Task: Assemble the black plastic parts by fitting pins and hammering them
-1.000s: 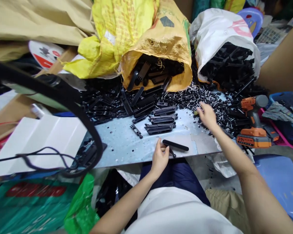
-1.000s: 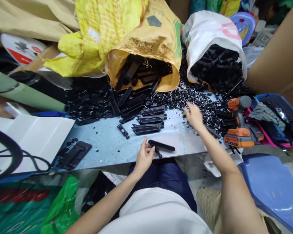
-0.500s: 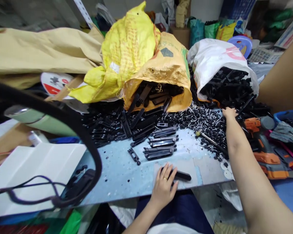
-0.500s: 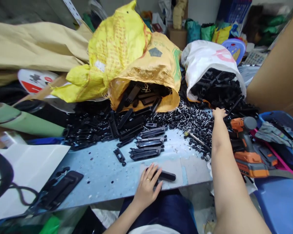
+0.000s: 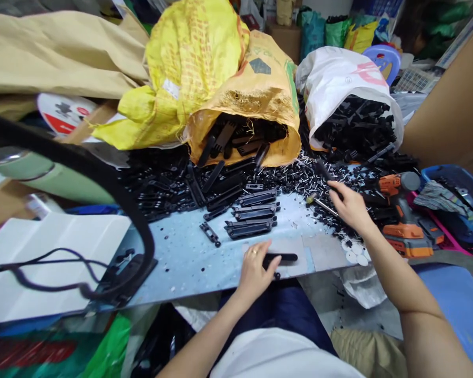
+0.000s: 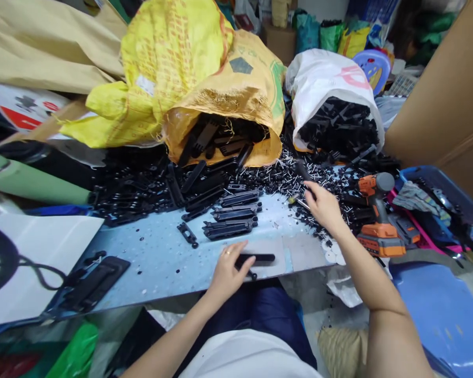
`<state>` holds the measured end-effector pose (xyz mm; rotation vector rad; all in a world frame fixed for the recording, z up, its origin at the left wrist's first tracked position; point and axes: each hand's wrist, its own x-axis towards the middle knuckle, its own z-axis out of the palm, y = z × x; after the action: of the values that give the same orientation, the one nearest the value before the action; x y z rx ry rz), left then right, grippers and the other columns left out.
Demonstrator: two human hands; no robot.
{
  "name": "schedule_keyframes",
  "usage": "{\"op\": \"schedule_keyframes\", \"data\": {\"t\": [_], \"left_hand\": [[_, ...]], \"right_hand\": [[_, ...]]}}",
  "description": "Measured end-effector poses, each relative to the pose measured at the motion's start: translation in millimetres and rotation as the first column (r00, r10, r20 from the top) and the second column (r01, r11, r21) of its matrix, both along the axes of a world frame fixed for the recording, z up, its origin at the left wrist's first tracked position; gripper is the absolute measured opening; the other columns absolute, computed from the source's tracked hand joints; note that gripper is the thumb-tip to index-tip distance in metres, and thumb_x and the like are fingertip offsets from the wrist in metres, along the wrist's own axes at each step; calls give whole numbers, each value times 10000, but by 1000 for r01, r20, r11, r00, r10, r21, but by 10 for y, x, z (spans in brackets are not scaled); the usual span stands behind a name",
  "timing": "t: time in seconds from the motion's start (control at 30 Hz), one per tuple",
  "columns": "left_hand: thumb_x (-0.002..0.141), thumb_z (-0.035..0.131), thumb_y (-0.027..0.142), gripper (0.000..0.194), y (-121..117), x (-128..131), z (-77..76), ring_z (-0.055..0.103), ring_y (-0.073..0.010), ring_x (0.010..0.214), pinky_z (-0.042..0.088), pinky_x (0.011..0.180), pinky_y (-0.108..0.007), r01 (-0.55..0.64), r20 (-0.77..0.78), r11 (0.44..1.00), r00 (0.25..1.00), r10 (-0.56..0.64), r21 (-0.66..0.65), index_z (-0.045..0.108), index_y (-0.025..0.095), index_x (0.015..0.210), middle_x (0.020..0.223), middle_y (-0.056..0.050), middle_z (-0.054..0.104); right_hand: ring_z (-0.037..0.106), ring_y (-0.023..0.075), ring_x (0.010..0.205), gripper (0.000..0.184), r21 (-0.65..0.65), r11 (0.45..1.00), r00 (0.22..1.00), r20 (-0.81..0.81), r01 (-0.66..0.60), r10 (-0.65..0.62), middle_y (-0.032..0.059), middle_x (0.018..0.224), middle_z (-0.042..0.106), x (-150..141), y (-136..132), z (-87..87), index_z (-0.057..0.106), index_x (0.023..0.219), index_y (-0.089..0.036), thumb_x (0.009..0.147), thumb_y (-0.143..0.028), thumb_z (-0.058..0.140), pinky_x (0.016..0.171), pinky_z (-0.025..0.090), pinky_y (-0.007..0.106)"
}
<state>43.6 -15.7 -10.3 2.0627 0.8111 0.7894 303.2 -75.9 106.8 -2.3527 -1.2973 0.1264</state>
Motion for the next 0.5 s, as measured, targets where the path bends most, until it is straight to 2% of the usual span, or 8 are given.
{"op": "schedule_keyframes", "data": {"t": [0.07, 0.13, 0.17, 0.23, 0.3, 0.4, 0.43, 0.5], "left_hand": [[831, 458, 452, 455, 104, 55, 131, 601, -232, 953, 476, 820, -417, 14, 191, 944, 980, 52, -329, 481, 212, 1217, 1084, -114, 603], [830, 445, 468, 471, 149, 111, 259, 632, -192, 835, 507, 722, -352, 58, 325, 829, 933, 154, -557, 459, 212, 1225, 1030, -93, 617], [814, 474, 469, 453, 137, 137, 313, 633, -175, 762, 509, 683, -327, 64, 351, 791, 916, 195, -608, 494, 202, 1179, 952, -73, 631], [770, 555, 443, 369, 52, 179, 382, 612, -150, 661, 499, 645, -291, 38, 344, 800, 914, 214, -599, 575, 179, 1027, 786, -30, 626], [775, 567, 405, 299, -51, 207, 392, 604, -148, 671, 490, 676, -283, 23, 308, 883, 941, 138, -468, 598, 169, 956, 744, -20, 615], [853, 464, 347, 313, -61, 205, 307, 593, -185, 897, 462, 815, -323, 121, 171, 978, 981, -92, -171, 548, 171, 1097, 963, -78, 625], [863, 449, 332, 326, -13, 189, 263, 572, -200, 966, 446, 854, -343, 189, 74, 979, 980, -184, -81, 527, 171, 1135, 1029, -94, 613], [856, 470, 302, 305, 119, 137, 181, 550, -225, 1013, 426, 885, -374, 354, -191, 934, 921, -340, 40, 538, 169, 1122, 1053, -105, 607]], "right_hand": [[585, 166, 856, 429, 133, 958, 928, -246, -252, 279, 87, 1041, 607, -255, -257, -49, 442, 1278, -197, 879, -348, 391, 744, 466, 305], [574, 126, 738, 516, 157, 883, 738, -497, -442, 457, 55, 924, 611, -511, -440, -136, 334, 1353, -199, 882, -399, 400, 664, 470, 265], [567, 113, 694, 561, 134, 845, 630, -607, -518, 483, 37, 873, 605, -632, -498, -186, 277, 1380, -201, 880, -419, 408, 635, 468, 251], [559, 101, 630, 610, 67, 785, 491, -746, -616, 449, 13, 809, 597, -827, -553, -285, 217, 1396, -200, 877, -456, 412, 599, 462, 239], [572, 113, 638, 555, -8, 774, 521, -744, -634, 419, 23, 827, 608, -928, -559, -370, 296, 1348, -196, 881, -478, 393, 617, 466, 255], [599, 173, 826, 404, -153, 802, 736, -522, -578, 431, 73, 980, 626, -876, -570, -444, 489, 1174, -203, 895, -467, 363, 749, 454, 311], [592, 192, 891, 375, -209, 803, 790, -429, -558, 438, 82, 1026, 622, -820, -586, -454, 523, 1130, -208, 901, -453, 355, 784, 441, 323], [585, 209, 923, 351, -301, 789, 841, -270, -535, 468, 91, 1027, 625, -697, -631, -462, 555, 1074, -208, 910, -431, 339, 786, 431, 323]]}}
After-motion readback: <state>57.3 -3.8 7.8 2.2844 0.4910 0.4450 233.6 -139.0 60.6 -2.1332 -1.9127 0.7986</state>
